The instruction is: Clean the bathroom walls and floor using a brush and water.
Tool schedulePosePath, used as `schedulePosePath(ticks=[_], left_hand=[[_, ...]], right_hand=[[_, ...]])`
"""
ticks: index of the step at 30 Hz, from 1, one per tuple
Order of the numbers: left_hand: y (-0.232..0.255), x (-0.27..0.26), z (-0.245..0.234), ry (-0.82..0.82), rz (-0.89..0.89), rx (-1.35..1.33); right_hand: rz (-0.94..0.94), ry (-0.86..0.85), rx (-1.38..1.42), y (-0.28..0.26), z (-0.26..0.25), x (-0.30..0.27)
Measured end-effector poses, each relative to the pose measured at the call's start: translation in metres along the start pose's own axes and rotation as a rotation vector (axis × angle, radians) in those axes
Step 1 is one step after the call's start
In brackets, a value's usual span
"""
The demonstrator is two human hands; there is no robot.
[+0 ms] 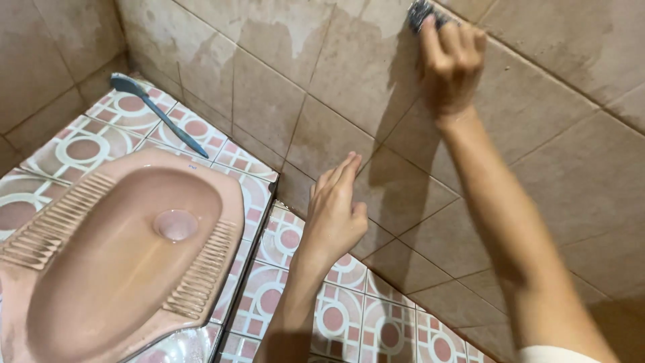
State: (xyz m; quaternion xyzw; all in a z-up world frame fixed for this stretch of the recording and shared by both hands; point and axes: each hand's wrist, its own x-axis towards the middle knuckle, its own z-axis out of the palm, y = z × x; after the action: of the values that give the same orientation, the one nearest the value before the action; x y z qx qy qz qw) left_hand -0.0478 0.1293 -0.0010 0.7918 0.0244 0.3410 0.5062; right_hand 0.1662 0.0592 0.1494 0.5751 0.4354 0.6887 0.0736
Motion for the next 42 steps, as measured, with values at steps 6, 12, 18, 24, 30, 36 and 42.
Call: schedulePosePath(ticks=[6, 12, 18, 24, 30, 36, 42], left_hand=[[-0.004, 0.000, 0.002, 0.009, 0.054, -0.019], [-0.020, 0.003, -0.003, 0.054, -0.006, -0.046], [-0.017, -0.001, -0.008, 0.061, 0.028, -0.044], [-0.032, -0.002, -0.006, 0.073, -0.018, 0.016], [-0.024, -0.008, -0.014, 0.086, 0.034, 0.028], [-0.020, -0.005, -0.016, 0.048, -0.055, 0.038], [0.005, -0.008, -0.016, 0.006, 0.042, 0.001]], right_hand=[[-0.494, -0.251, 0.480, -0.060, 0.064, -0.118], [-0.041, 0.014, 0.086, -0.032, 0.067, -0.004], [-0.532, -0.198, 0.529, -0.090, 0.098, -0.074], [-0.158, 0.006, 0.212, -0.114, 0.122, -0.039], [-0.378, -0.061, 0.367, -0.119, 0.138, -0.082], [-0.122, -0.083, 0.009, -0.051, 0.152, -0.002], [-0.347, -0.167, 0.372, -0.139, 0.118, -0.128]])
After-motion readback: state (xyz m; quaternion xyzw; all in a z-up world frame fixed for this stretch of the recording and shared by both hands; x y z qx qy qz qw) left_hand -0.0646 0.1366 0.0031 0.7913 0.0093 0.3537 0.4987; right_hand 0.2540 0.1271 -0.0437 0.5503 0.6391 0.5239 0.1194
